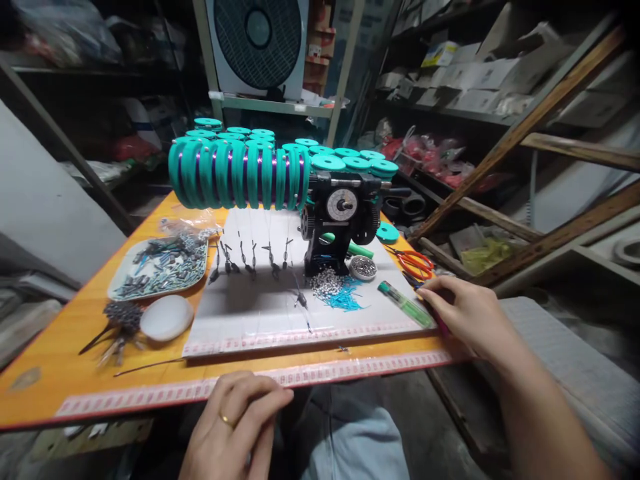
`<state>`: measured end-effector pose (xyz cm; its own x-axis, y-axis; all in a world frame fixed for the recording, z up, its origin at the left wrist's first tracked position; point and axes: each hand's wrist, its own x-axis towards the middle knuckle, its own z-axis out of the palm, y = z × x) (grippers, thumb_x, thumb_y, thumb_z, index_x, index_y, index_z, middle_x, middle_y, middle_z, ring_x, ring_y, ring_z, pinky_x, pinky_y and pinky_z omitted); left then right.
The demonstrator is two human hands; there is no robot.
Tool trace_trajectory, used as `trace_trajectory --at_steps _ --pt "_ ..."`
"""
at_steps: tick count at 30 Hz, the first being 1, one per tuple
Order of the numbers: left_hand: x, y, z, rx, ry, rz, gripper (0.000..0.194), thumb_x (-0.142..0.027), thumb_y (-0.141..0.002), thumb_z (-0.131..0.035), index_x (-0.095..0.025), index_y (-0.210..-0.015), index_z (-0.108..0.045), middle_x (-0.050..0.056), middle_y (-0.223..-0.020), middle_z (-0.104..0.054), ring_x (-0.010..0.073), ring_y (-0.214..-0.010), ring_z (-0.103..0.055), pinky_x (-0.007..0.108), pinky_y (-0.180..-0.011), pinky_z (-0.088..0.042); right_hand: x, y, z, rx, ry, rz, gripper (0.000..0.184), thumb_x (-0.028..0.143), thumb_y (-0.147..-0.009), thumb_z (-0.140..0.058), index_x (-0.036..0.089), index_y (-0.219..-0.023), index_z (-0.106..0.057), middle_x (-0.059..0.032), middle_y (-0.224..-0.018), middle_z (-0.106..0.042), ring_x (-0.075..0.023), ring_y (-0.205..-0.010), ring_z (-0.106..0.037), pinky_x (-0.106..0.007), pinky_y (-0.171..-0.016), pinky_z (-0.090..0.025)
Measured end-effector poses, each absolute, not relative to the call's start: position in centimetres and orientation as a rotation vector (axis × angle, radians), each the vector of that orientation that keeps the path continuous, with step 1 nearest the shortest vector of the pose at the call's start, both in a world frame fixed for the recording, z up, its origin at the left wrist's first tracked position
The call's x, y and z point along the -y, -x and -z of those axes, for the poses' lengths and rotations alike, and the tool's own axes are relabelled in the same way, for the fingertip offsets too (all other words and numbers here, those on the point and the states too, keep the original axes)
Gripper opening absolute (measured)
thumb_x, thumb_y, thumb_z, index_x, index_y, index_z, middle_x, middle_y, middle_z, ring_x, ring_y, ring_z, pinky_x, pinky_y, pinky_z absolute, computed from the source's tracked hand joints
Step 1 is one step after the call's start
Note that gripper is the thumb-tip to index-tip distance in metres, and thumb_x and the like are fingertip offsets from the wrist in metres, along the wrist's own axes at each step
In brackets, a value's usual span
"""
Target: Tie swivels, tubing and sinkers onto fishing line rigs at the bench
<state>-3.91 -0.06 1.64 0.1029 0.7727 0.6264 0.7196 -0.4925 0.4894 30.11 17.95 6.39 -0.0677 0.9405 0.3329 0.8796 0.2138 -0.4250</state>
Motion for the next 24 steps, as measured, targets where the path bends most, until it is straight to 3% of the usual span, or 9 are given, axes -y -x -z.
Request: trace_trajectory --at_steps 5,9,13,16,19,24 --pt "-1.1 5.5 -2.7 -1.637 -2.361 -1.354 0.041 0.007 -0.088 -0.047 -0.022 -0.111 -0.066 0.007 -0.104 -0.068 0.0214 -0.103 -0.059 0.036 -0.089 -0.051 -17.3 -28.6 -5.7 1.940 1.611 -0.100 0.023 0.041 -0.079 -0.059 0.023 -0.075 -0.071 -0.0086 -0.091 -0.078 -0.0266 -0.075 -0.071 -0.037 -0.068 -0.048" --pt "-1.3 8.0 -3.9 -1.771 -2.424 -1.307 0.038 0.006 -0.087 -0.054 -0.022 -0.109 -0.067 0.005 -0.102 -0.067 0.0208 -0.101 -0.059 0.035 -0.091 -0.051 -14.2 -27.5 -6.6 1.802 1.565 -0.002 0.026 0.045 -0.087 -0.057 0.023 -0.084 -0.071 -0.0111 -0.096 -0.077 -0.0279 -0.082 -0.070 -0.038 -0.070 -0.048" --pt "-0.3 9.0 -3.6 -1.758 -2.406 -1.295 0.041 0.011 -0.085 -0.054 -0.020 -0.108 -0.065 0.005 -0.102 -0.062 0.0197 -0.100 -0.057 0.034 -0.090 -0.048 -10.3 -25.3 -6.2 1.741 1.452 -0.038 0.022 0.045 -0.090 -0.062 0.025 -0.089 -0.072 -0.0073 -0.098 -0.075 -0.0268 -0.089 -0.070 -0.035 -0.071 -0.049" --pt "0.1 8.4 -2.9 -1.690 -2.431 -1.270 0.045 0.011 -0.086 -0.052 -0.021 -0.115 -0.066 0.006 -0.105 -0.058 0.0209 -0.103 -0.053 0.034 -0.090 -0.046 -8.0 -23.3 -4.7 1.828 1.315 -0.138 0.014 0.039 -0.090 -0.066 0.027 -0.091 -0.072 -0.0028 -0.096 -0.076 -0.0218 -0.084 -0.072 -0.029 -0.066 -0.051" --pt "-0.5 7.2 -2.5 -1.618 -2.609 -1.188 0.041 0.001 -0.089 -0.059 -0.023 -0.121 -0.067 0.008 -0.110 -0.060 0.0249 -0.111 -0.050 0.038 -0.097 -0.043 -6.5 -21.3 -3.6 1.937 1.149 -0.243 0.006 0.026 -0.090 -0.068 0.027 -0.094 -0.072 0.0002 -0.094 -0.078 -0.0173 -0.080 -0.073 -0.024 -0.071 -0.055" --pt "-2.3 5.8 -2.6 -1.507 -2.816 -1.149 0.023 -0.011 -0.097 -0.054 -0.022 -0.106 -0.072 0.006 -0.109 -0.069 0.0243 -0.112 -0.051 0.038 -0.103 -0.036 -5.3 -19.2 -3.4 2.013 0.993 -0.346 0.015 0.015 -0.088 -0.068 0.026 -0.098 -0.070 0.0012 -0.092 -0.078 -0.0151 -0.080 -0.075 -0.019 -0.075 -0.058"
